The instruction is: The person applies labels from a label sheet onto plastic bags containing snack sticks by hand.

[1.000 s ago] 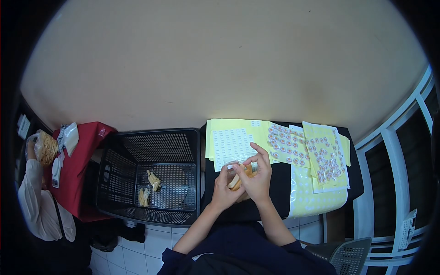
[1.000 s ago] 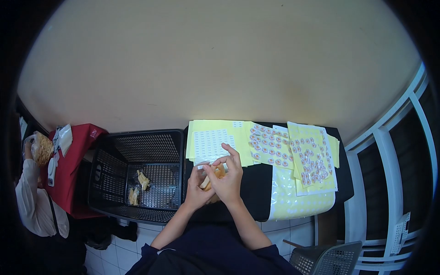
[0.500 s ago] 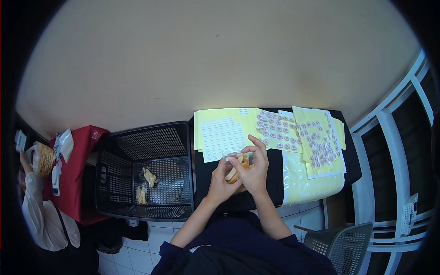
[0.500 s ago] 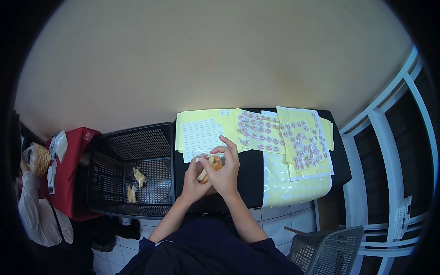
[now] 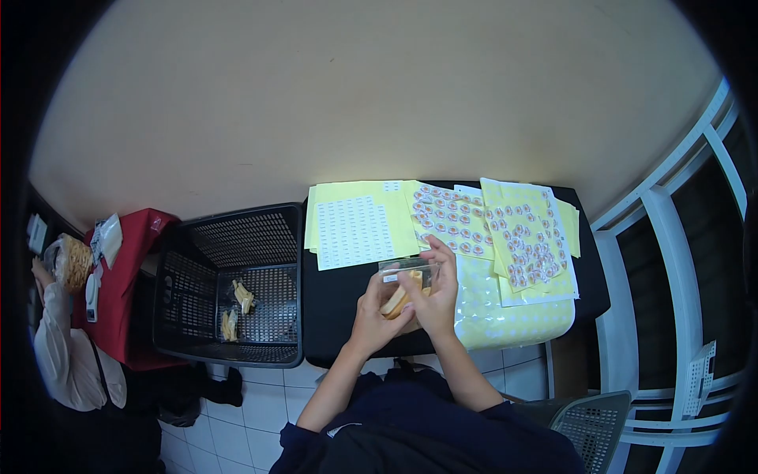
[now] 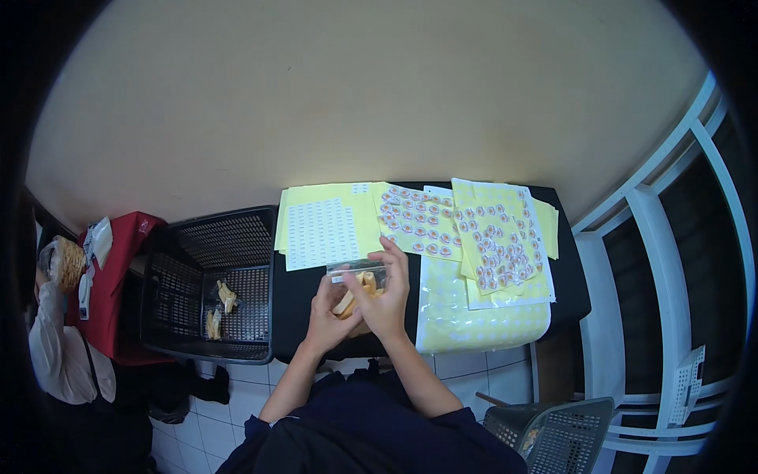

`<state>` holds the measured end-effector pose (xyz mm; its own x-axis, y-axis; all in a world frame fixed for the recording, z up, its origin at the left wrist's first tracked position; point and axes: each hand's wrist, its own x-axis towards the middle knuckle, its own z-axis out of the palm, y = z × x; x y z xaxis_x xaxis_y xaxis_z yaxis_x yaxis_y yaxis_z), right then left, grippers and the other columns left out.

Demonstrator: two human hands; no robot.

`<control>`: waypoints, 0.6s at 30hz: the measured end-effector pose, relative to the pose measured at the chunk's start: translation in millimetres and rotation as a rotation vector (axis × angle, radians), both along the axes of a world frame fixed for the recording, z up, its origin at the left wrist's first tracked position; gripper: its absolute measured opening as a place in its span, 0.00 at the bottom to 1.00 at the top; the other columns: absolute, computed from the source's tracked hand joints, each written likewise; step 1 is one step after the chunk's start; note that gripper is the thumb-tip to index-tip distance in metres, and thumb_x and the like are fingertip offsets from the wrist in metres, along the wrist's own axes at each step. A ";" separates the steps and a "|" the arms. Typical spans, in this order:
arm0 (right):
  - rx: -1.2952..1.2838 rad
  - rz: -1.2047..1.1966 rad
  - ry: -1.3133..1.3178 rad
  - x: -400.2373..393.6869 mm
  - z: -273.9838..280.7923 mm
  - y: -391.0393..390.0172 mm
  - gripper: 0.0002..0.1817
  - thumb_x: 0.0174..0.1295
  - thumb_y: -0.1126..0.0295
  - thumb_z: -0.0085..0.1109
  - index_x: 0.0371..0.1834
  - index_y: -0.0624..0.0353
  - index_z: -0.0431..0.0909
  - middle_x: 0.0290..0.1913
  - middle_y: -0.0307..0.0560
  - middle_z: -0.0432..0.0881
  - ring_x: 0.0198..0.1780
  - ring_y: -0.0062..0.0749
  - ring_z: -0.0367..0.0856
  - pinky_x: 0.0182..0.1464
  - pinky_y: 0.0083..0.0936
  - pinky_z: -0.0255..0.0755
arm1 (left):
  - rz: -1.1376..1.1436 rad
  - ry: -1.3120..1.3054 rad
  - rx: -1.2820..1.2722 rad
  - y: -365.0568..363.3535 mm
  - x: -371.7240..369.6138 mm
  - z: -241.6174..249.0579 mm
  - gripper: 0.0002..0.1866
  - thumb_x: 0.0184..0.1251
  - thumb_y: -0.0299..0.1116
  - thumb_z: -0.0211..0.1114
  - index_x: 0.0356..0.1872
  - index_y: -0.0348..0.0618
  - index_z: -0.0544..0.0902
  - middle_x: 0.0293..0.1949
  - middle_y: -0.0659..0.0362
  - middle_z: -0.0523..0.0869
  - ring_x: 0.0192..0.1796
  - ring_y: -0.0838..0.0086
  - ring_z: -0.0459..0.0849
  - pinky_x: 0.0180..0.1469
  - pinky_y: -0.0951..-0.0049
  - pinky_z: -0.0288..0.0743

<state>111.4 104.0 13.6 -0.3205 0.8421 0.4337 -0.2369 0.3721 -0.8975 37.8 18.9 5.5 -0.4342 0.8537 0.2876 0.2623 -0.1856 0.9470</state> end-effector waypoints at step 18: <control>-0.433 0.136 0.086 94.8 -6.2 -88.8 0.32 0.51 0.77 0.61 0.58 0.65 0.55 0.44 0.48 0.69 0.44 0.26 0.74 0.43 0.17 0.71 | -0.418 -0.450 -0.046 -64.5 41.2 11.7 0.36 0.51 0.19 0.62 0.59 0.40 0.51 0.56 0.48 0.67 0.58 0.68 0.68 0.56 0.71 0.67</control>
<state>206.2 15.2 7.4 -0.4189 0.9044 0.0809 -0.3382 -0.0727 -0.9383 79.1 -45.6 17.2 -0.1303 0.9850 0.1128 -0.2507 -0.1428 0.9575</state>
